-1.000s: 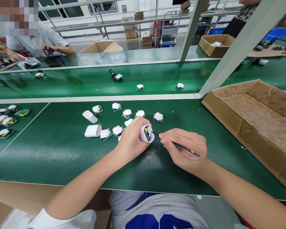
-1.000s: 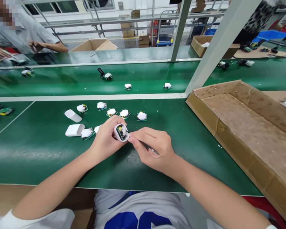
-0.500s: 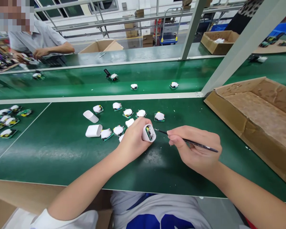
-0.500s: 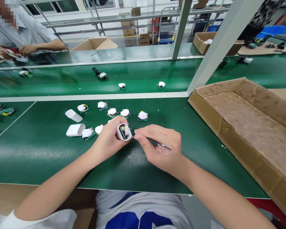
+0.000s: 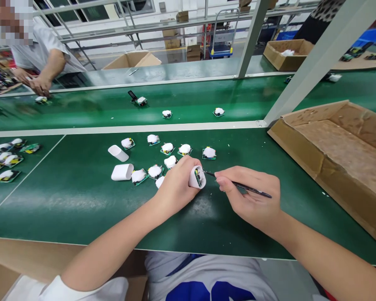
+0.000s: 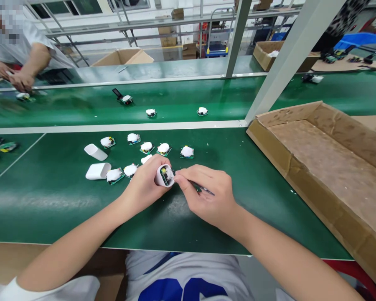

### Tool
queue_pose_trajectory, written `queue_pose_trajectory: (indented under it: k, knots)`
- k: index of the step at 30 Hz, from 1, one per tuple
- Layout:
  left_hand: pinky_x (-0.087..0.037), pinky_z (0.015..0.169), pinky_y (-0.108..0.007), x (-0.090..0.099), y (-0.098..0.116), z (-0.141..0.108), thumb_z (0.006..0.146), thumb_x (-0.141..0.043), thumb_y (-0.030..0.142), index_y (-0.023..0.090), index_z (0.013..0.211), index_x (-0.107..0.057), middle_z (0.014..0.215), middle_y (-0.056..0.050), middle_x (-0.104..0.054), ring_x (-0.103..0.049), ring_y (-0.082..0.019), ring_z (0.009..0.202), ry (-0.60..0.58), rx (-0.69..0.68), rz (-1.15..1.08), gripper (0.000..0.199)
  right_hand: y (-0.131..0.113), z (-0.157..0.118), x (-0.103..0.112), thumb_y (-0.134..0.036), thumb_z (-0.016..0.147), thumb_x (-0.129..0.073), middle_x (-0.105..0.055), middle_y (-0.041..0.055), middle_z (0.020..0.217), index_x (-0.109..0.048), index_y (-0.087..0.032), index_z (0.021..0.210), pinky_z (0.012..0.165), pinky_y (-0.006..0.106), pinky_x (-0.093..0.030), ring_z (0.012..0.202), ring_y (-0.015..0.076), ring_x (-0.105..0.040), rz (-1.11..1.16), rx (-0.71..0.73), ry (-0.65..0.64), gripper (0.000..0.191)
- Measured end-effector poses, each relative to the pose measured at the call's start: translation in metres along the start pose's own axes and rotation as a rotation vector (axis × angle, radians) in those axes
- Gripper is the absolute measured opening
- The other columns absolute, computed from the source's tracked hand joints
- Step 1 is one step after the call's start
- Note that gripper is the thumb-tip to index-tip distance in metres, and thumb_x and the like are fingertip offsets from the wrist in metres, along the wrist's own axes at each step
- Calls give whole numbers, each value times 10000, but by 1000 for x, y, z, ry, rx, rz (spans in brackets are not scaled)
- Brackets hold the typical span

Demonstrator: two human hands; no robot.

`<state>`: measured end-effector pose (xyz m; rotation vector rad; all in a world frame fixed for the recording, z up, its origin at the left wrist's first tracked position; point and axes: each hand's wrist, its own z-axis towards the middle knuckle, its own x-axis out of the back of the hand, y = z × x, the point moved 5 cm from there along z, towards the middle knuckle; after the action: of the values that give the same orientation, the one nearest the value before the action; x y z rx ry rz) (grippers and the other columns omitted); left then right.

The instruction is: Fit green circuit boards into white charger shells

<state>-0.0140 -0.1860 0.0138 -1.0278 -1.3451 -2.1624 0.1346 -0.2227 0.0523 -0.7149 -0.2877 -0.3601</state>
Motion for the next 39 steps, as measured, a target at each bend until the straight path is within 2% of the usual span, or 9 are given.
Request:
queue_pose_trajectory:
  k: [13,27,32,35,39]
  knots:
    - [-385,603,-235,-4,-3,-2,700,-552,69,215,881,-480,843,7,-519,-510,-141,732,-27,-1,-7,244,0,-2,-2,-79,821,-597,-672,-1,656,-645,-197,739,491,228,-454,551,105,-598,-28,-22,-22,152]
    - [-367,605,-229,-2,-7,1,675,-585,35,212,875,-455,837,19,-501,-485,-129,734,-5,-6,6,297,1,-2,-2,-74,815,-595,-647,-2,606,-643,-170,692,484,219,-445,515,95,-564,1,-66,-29,163]
    - [-372,562,-206,-1,-9,1,654,-602,19,211,896,-449,874,13,-480,-477,-113,721,16,7,-64,345,-6,2,7,-27,791,-619,-679,4,640,-660,-176,716,567,195,-505,599,98,-629,54,43,96,172]
    - [-366,528,-190,-1,-6,1,668,-602,19,210,873,-443,860,11,-465,-465,-108,709,22,7,-131,322,-4,-2,1,-12,783,-625,-700,11,687,-662,-177,734,592,185,-519,639,99,-650,82,68,66,175]
    - [-388,524,-184,-3,-6,1,712,-635,83,215,873,-427,864,9,-456,-460,-104,702,13,35,-263,294,2,-5,-4,-33,803,-615,-701,9,728,-668,-185,785,581,196,-521,634,97,-643,121,34,4,162]
